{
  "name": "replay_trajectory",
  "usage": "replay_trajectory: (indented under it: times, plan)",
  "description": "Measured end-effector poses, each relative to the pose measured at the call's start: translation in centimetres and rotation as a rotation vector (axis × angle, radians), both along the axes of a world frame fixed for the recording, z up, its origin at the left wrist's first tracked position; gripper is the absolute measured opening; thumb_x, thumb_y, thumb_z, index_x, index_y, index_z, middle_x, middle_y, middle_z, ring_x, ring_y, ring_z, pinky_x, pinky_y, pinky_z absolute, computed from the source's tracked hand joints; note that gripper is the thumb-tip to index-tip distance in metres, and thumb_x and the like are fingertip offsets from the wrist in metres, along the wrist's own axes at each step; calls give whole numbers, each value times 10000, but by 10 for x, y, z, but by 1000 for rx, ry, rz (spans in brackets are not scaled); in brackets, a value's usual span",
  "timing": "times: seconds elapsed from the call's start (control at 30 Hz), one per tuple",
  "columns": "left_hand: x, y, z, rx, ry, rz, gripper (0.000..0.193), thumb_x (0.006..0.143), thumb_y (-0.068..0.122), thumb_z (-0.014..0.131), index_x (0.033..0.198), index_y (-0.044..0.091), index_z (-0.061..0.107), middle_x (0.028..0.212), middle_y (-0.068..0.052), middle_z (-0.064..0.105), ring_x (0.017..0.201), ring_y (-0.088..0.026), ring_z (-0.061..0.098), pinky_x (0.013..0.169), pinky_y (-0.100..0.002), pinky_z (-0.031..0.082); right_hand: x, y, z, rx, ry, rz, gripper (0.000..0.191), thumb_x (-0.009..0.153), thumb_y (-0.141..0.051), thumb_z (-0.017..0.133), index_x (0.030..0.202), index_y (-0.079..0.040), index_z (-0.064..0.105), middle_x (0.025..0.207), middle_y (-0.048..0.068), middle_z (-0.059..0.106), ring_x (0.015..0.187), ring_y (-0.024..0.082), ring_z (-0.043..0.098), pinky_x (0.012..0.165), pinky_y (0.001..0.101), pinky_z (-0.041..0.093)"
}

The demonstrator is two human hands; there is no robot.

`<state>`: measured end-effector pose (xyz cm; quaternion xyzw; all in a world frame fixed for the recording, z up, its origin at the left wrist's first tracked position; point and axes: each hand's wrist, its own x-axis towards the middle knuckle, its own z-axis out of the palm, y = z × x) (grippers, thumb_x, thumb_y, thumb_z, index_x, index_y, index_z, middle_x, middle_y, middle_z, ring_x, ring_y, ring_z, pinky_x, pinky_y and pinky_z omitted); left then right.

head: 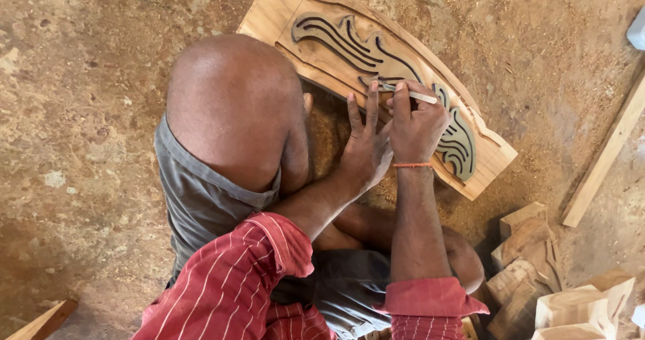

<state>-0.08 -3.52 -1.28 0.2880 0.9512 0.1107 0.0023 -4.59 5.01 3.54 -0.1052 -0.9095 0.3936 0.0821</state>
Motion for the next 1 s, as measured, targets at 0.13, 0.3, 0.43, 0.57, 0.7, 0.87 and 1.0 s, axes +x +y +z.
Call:
replay_trajectory:
  times: [0.13, 0.3, 0.43, 0.57, 0.7, 0.87, 1.0]
  plan:
    - [1, -1, 0, -91, -53, -26, 839, 886, 509, 647, 1608, 148, 419, 1668, -195, 158, 1408, -732, -24, 1025, -933, 93, 0, -2, 2, -2, 22, 9, 227, 1040, -167, 659, 1046, 30, 773, 774, 91, 762, 701, 136, 767, 607, 247, 605]
    - [2, 2, -3, -98, -94, -30, 833, 885, 519, 636, 1602, 164, 404, 1686, -171, 127, 1404, -734, -32, 1008, -938, 78, 2, 0, -1, 5, 3, -8, 230, 1036, -169, 662, 1047, 33, 773, 792, 110, 768, 701, 150, 771, 605, 258, 612]
    - [3, 5, -6, -119, -65, -11, 851, 881, 517, 648, 1612, 154, 407, 1669, -196, 182, 1402, -740, -12, 1003, -943, 75, 1, 2, -7, 13, 36, 6, 237, 1037, -174, 661, 1070, 38, 761, 900, 142, 778, 721, 157, 783, 619, 261, 655]
    - [4, 6, -7, -125, -58, -11, 849, 890, 521, 658, 1616, 160, 408, 1658, -235, 231, 1414, -734, 4, 1010, -945, 77, 3, 1, -8, 69, 46, 1, 227, 1030, -171, 668, 1068, 30, 767, 905, 156, 785, 714, 164, 787, 616, 265, 649]
    - [4, 6, -7, -78, -31, 20, 879, 823, 516, 670, 1600, 194, 414, 1670, -174, 219, 1406, -717, -9, 1010, -934, 74, 5, 2, -3, 78, 36, 16, 202, 1034, -150, 665, 1059, 15, 779, 896, 142, 786, 738, 162, 784, 653, 263, 634]
    - [6, 8, -8, -23, -83, 16, 783, 865, 475, 662, 1563, 186, 459, 1691, -131, 203, 1423, -713, -48, 1022, -935, 41, 3, 2, 4, 38, 7, -14, 203, 1028, -146, 674, 1067, 25, 776, 837, 120, 786, 735, 155, 783, 660, 262, 626]
    - [8, 10, -11, -32, -123, 25, 795, 898, 479, 650, 1583, 128, 452, 1678, -164, 212, 1429, -717, -51, 1027, -934, 37, 3, -3, 4, -16, 34, 21, 209, 1031, -144, 672, 1071, 39, 765, 917, 128, 779, 746, 157, 781, 658, 260, 635]
